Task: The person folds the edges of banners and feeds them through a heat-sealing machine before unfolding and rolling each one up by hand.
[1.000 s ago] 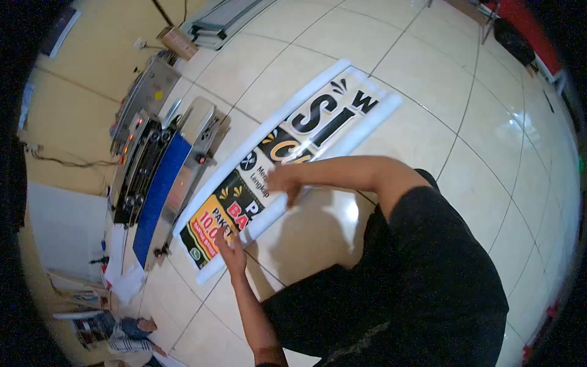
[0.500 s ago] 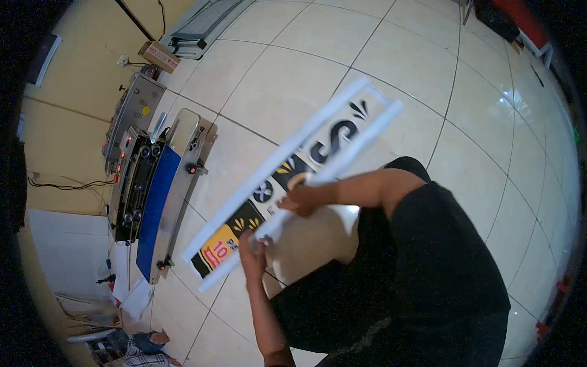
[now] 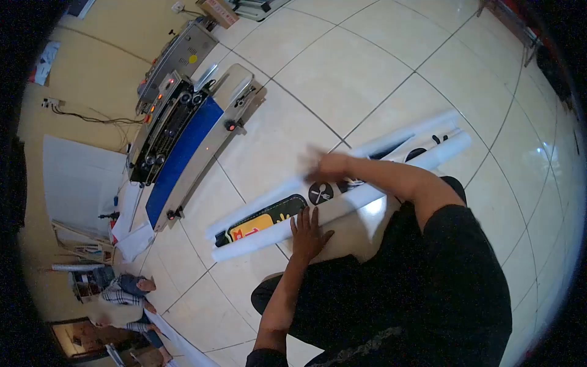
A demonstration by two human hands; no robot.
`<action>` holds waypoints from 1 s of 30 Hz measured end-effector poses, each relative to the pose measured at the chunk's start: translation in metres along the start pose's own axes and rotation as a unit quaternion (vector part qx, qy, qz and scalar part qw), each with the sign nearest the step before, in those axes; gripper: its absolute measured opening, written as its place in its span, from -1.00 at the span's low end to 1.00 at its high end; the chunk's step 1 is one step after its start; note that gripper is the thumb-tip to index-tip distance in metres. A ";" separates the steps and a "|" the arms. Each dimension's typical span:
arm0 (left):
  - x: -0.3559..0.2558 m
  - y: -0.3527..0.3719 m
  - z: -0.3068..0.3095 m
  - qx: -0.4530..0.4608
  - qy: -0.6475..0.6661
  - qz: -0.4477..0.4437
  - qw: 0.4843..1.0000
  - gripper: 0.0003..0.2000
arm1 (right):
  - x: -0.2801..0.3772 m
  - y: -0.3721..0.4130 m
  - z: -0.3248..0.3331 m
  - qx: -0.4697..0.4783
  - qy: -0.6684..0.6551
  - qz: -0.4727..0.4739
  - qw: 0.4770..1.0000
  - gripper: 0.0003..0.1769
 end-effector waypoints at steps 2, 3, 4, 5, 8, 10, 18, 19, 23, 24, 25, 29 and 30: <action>0.008 -0.003 -0.006 -0.020 -0.004 -0.008 1.000 -0.30 | -0.053 -0.004 0.016 -0.114 -0.090 -0.098 0.985 -0.57; 0.008 -0.004 -0.002 -0.045 -0.011 -0.024 0.999 -0.33 | -0.071 -0.007 0.018 -0.169 -0.134 -0.147 0.965 -0.56; 0.008 -0.005 0.000 -0.059 -0.017 -0.019 0.998 -0.37 | -0.026 -0.037 -0.042 0.232 0.049 0.070 0.969 -0.63; 0.009 -0.004 0.002 -0.057 -0.023 -0.023 0.998 -0.37 | -0.043 -0.039 -0.042 0.229 0.048 0.064 0.970 -0.63; 0.003 -0.009 0.006 -0.045 -0.043 -0.041 0.997 -0.40 | -0.184 0.000 0.009 -0.089 -0.111 -0.409 0.901 -0.72; 0.008 -0.018 0.008 -0.025 -0.007 -0.040 0.999 -0.42 | -0.192 -0.008 0.012 -0.053 -0.260 -0.484 0.834 -0.79; 0.092 -0.075 0.090 -0.194 0.102 0.026 0.975 -0.62 | -0.041 -0.011 0.006 0.038 -0.260 -0.150 0.953 -0.06; 0.094 -0.078 0.100 -0.188 0.135 0.036 0.972 -0.64 | -0.078 0.000 0.004 0.058 -0.322 -0.267 0.907 -0.09; 0.074 -0.063 0.125 -0.215 0.137 0.010 0.967 -0.66 | -0.072 0.008 0.001 0.143 -0.337 -0.265 0.892 -0.07; 0.072 -0.059 0.126 -0.216 0.145 0.001 0.965 -0.66 | -0.059 0.007 0.004 0.112 -0.299 -0.256 0.913 -0.05; 0.067 -0.055 0.122 -0.206 0.160 -0.015 0.965 -0.68 | -0.044 0.005 0.001 0.126 -0.314 -0.251 0.907 -0.03; 0.009 -0.030 0.117 -0.155 0.247 -0.087 0.953 -0.67 | 0.038 0.030 0.000 0.099 -0.376 -0.163 0.907 0.01; -0.011 -0.022 0.123 -0.081 0.245 -0.070 0.963 -0.64 | 0.058 0.035 0.011 0.092 -0.383 -0.129 0.910 0.01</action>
Point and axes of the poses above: each hand's wrist, its own y-axis away from the middle knuckle, its own z-axis out of the back of the hand, x = y × z, the point moved 8 cm from there along -y, towards the middle knuckle, and after that the axes turned 12 degrees about x, right-handed, at the moved point
